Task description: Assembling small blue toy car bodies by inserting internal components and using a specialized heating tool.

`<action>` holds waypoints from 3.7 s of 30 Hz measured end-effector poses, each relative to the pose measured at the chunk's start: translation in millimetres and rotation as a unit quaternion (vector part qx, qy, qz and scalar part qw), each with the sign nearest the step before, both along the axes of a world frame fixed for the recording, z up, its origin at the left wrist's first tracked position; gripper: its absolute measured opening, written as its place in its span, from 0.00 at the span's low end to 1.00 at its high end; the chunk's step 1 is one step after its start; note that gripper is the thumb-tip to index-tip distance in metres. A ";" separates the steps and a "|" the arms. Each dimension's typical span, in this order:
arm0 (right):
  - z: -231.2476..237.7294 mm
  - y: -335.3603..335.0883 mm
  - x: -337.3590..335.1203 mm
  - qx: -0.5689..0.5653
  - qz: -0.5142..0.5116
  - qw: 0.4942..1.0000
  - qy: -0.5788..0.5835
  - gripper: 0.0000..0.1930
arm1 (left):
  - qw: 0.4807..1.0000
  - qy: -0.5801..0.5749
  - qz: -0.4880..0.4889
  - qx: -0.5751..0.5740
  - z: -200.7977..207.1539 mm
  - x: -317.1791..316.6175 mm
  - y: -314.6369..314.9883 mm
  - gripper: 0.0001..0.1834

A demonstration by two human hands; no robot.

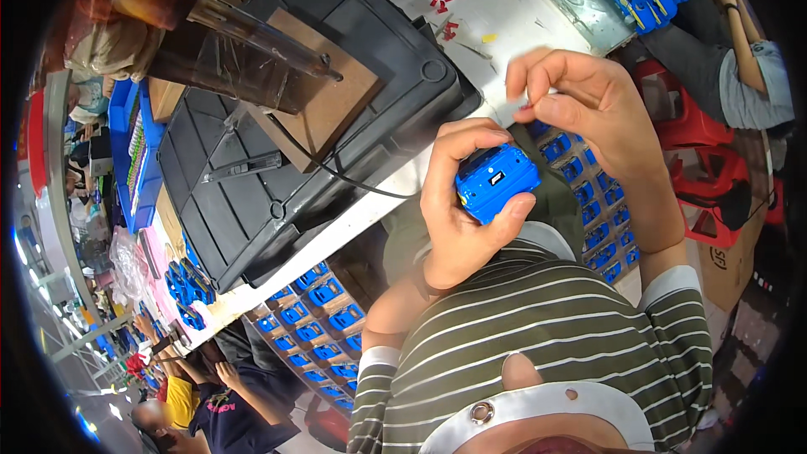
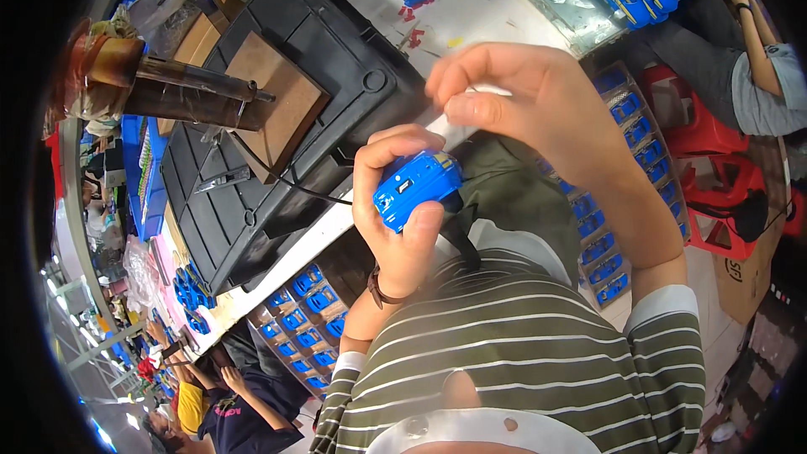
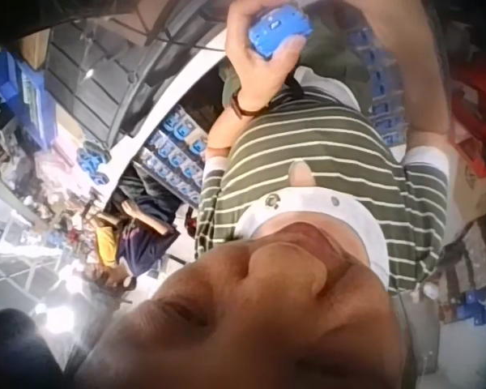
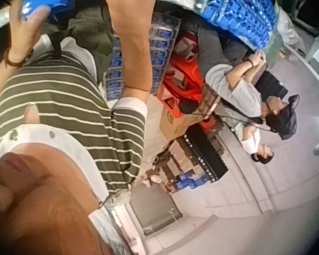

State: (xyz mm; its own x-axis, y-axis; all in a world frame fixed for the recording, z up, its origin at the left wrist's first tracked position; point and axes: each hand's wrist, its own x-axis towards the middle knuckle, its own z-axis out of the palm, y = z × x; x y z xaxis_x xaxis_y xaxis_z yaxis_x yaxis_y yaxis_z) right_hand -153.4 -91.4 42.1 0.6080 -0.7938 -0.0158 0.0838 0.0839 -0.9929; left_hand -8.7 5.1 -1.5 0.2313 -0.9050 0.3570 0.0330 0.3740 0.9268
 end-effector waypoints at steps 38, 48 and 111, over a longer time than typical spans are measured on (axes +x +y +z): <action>-21.2 52.8 -0.1 -0.023 -0.038 0.987 -0.154 0.08 | 0.996 -0.033 0.043 -0.075 -8.8 -21.2 -1.8 0.31; -40.0 47.2 5.3 -0.169 -0.037 0.972 -0.159 0.15 | 0.993 -0.022 0.032 -0.107 -8.6 -8.1 -8.9 0.25; 52.3 4.5 46.7 -0.349 0.141 0.926 -0.001 0.48 | 0.904 0.420 0.031 0.070 56.3 52.1 -5.2 0.32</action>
